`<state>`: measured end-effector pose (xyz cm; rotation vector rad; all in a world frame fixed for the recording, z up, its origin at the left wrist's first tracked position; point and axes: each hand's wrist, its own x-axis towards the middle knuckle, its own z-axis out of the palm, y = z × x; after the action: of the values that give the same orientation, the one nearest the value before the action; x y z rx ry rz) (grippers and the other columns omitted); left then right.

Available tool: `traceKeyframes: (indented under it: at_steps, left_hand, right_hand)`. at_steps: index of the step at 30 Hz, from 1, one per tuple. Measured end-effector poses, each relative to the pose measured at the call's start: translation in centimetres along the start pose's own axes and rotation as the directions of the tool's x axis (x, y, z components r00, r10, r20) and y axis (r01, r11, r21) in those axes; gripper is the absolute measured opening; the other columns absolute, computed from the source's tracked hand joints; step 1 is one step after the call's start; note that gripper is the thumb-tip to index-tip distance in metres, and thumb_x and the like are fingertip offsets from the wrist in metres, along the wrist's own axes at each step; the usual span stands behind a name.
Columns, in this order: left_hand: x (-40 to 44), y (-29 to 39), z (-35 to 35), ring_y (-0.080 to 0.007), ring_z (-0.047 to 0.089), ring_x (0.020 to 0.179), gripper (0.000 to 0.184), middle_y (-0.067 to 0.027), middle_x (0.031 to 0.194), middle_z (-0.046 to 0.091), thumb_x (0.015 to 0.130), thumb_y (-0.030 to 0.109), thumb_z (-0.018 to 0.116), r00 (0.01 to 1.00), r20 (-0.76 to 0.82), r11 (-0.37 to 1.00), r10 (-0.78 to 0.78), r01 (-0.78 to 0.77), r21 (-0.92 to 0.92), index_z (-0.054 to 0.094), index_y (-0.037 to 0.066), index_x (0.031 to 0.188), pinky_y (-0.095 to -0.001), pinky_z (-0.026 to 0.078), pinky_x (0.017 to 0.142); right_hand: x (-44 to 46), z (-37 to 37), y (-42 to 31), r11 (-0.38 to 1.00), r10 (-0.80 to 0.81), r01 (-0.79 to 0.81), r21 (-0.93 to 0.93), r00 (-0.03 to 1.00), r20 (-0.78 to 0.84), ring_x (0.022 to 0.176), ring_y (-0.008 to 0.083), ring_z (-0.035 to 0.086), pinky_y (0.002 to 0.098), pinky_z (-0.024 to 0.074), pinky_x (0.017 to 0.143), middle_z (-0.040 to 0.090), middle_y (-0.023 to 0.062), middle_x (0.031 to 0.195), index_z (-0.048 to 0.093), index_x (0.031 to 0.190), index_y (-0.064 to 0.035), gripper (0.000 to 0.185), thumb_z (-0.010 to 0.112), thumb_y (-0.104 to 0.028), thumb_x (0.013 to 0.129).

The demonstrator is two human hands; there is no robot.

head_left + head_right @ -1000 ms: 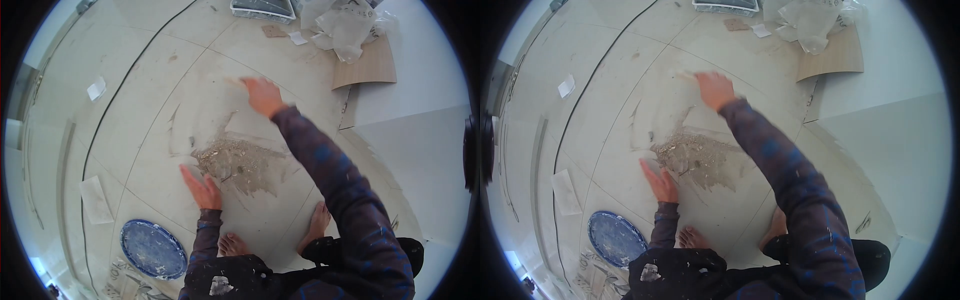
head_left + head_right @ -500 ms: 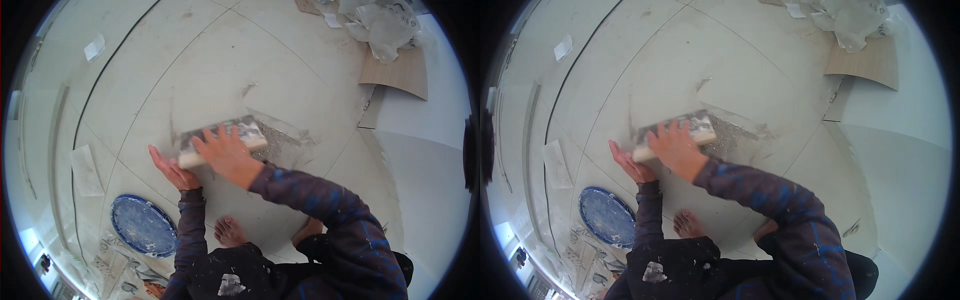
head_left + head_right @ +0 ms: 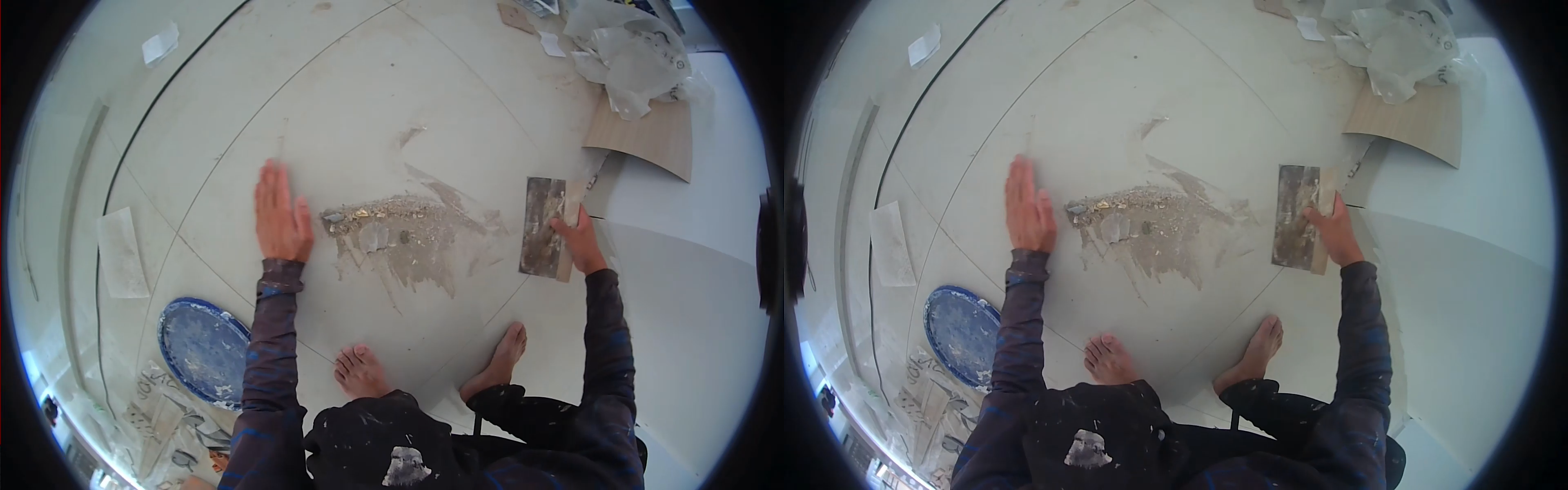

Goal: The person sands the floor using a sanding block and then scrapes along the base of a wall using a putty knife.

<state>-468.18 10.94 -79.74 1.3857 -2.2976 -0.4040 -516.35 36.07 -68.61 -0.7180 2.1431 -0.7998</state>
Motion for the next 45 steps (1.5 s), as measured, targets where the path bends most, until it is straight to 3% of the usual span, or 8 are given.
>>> traceKeyframes:
  at_steps: [11,18,21,28,33,39,42,45]
  left_hand:
    - [-2.6,9.7,1.6,-0.0432,0.029,0.151,0.065,-0.0281,0.162,0.032,0.097,0.024,0.046,0.972,0.148,0.957,0.184,-0.142,-0.254,0.034,-0.006,0.154,-0.0499,0.021,0.126]
    - [-3.4,8.4,1.7,-0.0446,0.032,0.149,0.061,-0.0296,0.159,0.035,0.096,0.020,0.047,0.996,0.036,0.880,0.082,-0.055,-0.472,0.039,-0.009,0.150,-0.0495,0.023,0.126]
    - [-4.7,7.7,-1.0,-0.0445,0.033,0.149,0.060,-0.0292,0.159,0.035,0.097,0.021,0.045,0.998,0.006,0.897,0.055,-0.047,-0.439,0.040,-0.008,0.149,-0.0489,0.024,0.126]
    - [-15.4,-0.6,-15.2,-0.0426,0.031,0.151,0.068,-0.0277,0.160,0.035,0.106,0.043,0.031,0.938,-0.117,0.931,-0.327,0.299,-0.209,0.041,-0.004,0.153,-0.0471,0.022,0.126]
    - [-25.7,-9.0,-20.6,-0.0397,0.034,0.151,0.074,-0.0248,0.160,0.040,0.107,0.054,0.028,0.825,-0.300,0.877,-0.478,0.431,-0.211,0.044,-0.005,0.151,-0.0460,0.026,0.123]
    - [-29.6,-7.8,-20.8,-0.0359,0.032,0.152,0.058,-0.0213,0.160,0.040,0.111,0.035,0.029,0.659,-0.452,0.749,-0.601,0.662,-0.030,0.042,-0.002,0.153,-0.0486,0.015,0.125]
    - [-27.9,-4.2,-19.1,-0.0384,0.033,0.151,0.056,-0.0224,0.159,0.041,0.110,0.033,0.034,0.710,-0.437,0.805,-0.552,0.590,-0.060,0.043,-0.003,0.152,-0.0511,0.017,0.125]
    - [-26.5,0.8,-16.1,-0.0411,0.034,0.150,0.055,-0.0243,0.158,0.042,0.108,0.029,0.039,0.810,-0.337,0.877,-0.479,0.456,-0.152,0.044,-0.004,0.151,-0.0542,0.018,0.124]
  right_hand:
    - [-2.7,22.5,-8.1,0.953,-0.291,0.267,0.143,0.938,0.187,0.103,0.0185,0.063,0.0342,0.0508,0.093,0.067,0.0097,0.112,0.055,0.128,0.0002,0.045,0.074,-0.011,0.089]
    - [-5.0,31.7,-10.0,0.857,-0.318,0.172,0.486,0.919,0.235,0.103,0.0198,0.064,0.0342,0.0534,0.088,0.066,0.0109,0.117,0.056,0.126,0.0005,0.038,0.069,-0.004,0.090]
    - [-8.2,32.2,-13.5,0.759,-0.199,-0.070,0.647,0.921,0.334,0.103,0.0181,0.062,0.0345,0.0537,0.088,0.065,0.0088,0.118,0.055,0.128,0.0005,0.037,0.067,-0.005,0.094]
    - [-18.8,42.8,-18.6,0.836,-0.501,0.215,0.506,0.675,0.541,0.103,0.0210,0.063,0.0386,0.0520,0.090,0.066,0.0112,0.113,0.058,0.127,-0.0027,0.043,0.073,-0.025,0.093]
    - [-28.8,50.6,-21.2,0.902,-0.422,0.206,0.379,0.604,0.676,0.099,0.0575,0.060,0.0617,0.0482,0.085,0.065,0.0345,0.098,0.042,0.132,-0.0017,0.050,0.064,-0.015,0.089]
    - [-23.4,41.9,-22.4,0.805,-0.582,0.530,0.268,0.614,0.533,0.087,0.0496,0.065,0.0531,0.0533,0.074,0.068,0.0276,0.094,0.052,0.128,0.0012,0.047,0.066,-0.007,0.084]
    - [-12.7,31.8,-20.6,0.622,-0.742,0.783,0.025,0.578,0.341,0.100,0.0467,0.065,0.0447,0.0554,0.084,0.068,0.0281,0.108,0.063,0.121,0.0041,0.044,0.071,-0.008,0.080]
    - [0.1,21.4,-16.7,0.429,-0.828,0.809,-0.402,0.530,0.182,0.108,0.0472,0.065,0.0466,0.0537,0.094,0.068,0.0295,0.114,0.061,0.130,0.0040,0.051,0.067,-0.011,0.082]
